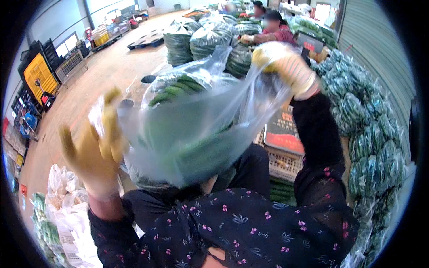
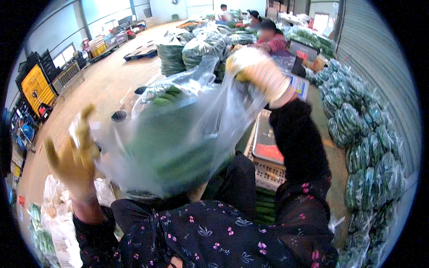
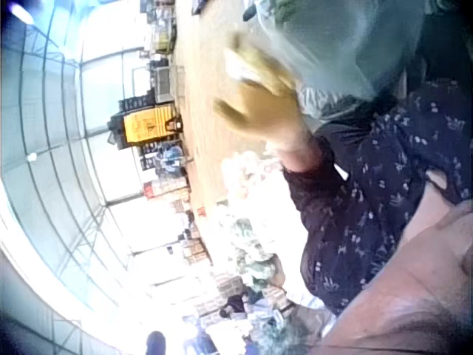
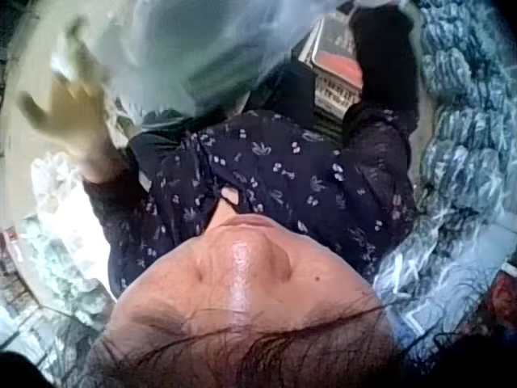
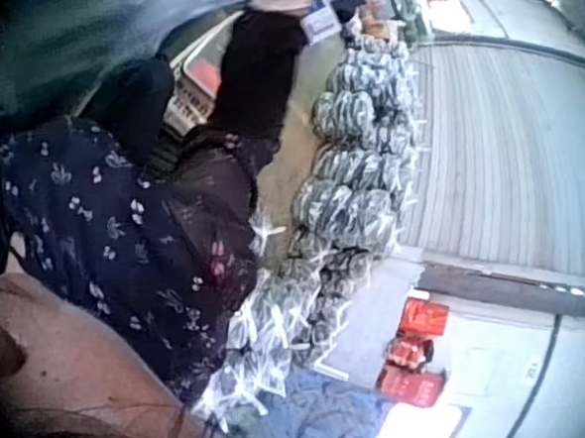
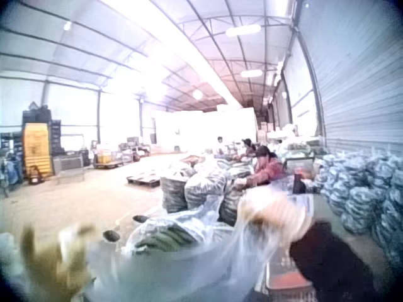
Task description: The person sorts cucumbers by hand, weighing them on a digital scale and packing them into plastic bags. They move cucumbers from a large bulk bag into smaller individual bags, ensuring the weight is correct before tying the bags shut.
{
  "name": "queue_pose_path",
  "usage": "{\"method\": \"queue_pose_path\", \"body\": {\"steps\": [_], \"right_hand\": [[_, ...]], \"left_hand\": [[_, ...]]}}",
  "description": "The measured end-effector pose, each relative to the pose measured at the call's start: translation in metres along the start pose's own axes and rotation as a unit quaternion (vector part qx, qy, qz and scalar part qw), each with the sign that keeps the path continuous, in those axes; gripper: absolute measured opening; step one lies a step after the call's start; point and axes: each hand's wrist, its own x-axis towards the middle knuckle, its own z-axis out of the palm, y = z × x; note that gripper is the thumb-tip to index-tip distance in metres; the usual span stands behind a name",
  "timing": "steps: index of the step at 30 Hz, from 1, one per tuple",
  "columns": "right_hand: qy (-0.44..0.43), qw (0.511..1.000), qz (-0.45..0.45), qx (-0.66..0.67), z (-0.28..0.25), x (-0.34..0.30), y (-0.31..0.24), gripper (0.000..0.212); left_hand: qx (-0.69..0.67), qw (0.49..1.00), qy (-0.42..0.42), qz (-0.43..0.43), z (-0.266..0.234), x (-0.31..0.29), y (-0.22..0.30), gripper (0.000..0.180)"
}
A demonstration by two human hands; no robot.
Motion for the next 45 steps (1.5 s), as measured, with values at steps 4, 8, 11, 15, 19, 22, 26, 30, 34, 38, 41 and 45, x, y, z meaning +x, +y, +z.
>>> {"method": "queue_pose_path", "body": {"steps": [4, 8, 11, 15, 19, 22, 26, 30, 34, 38, 41, 45], "right_hand": [[0.1, 0.988, 0.105, 0.046, -0.073, -0.014, 0.018, 0.019], [0.263, 0.896, 0.334, 0.13, -0.138, -0.041, 0.047, 0.015], [0.205, 0.921, 0.322, 0.082, -0.162, -0.082, 0.049, 0.014], [0.26, 0.862, 0.428, 0.081, -0.166, -0.127, 0.079, 0.016], [0.412, 0.755, 0.507, 0.061, -0.158, -0.2, 0.132, 0.011], [0.093, 0.728, 0.596, -0.326, -0.163, -0.276, 0.172, 0.022], [-0.039, 0.684, 0.674, -0.276, -0.107, -0.289, 0.142, 0.032], [-0.019, 0.701, 0.713, -0.006, -0.104, -0.331, 0.15, 0.046], [0.067, 0.685, 0.723, 0.068, -0.101, -0.299, 0.14, 0.037], [0.171, 0.793, 0.577, 0.101, -0.082, -0.28, 0.137, 0.034], [0.204, 0.815, 0.518, 0.159, -0.058, -0.254, 0.123, 0.026], [0.176, 0.853, 0.457, 0.18, -0.029, -0.233, 0.112, 0.021]], "left_hand": [[0.071, 0.997, -0.028, -0.032, 0.006, 0.088, 0.017, 0.057], [0.103, 0.99, 0.061, -0.071, 0.06, 0.159, -0.063, 0.049], [0.117, 0.987, 0.015, -0.106, 0.065, 0.202, -0.106, 0.05], [0.082, 0.958, -0.054, -0.271, 0.01, 0.273, -0.184, 0.053], [0.158, 0.929, 0.026, -0.334, -0.006, 0.289, -0.288, 0.043], [0.2, 0.903, 0.005, -0.38, -0.017, 0.273, -0.374, 0.04], [0.086, 0.874, -0.007, -0.478, -0.046, 0.239, -0.402, 0.037], [0.06, 0.869, -0.049, -0.488, -0.047, 0.228, -0.416, 0.039], [-0.003, 0.881, -0.011, -0.473, -0.064, 0.23, -0.414, 0.036], [0.024, 0.885, -0.016, -0.464, -0.078, 0.222, -0.418, 0.059], [-0.019, 0.888, 0.041, -0.458, -0.086, 0.209, -0.422, 0.039], [0.059, 0.916, 0.03, -0.395, -0.084, 0.184, -0.427, 0.04]]}}
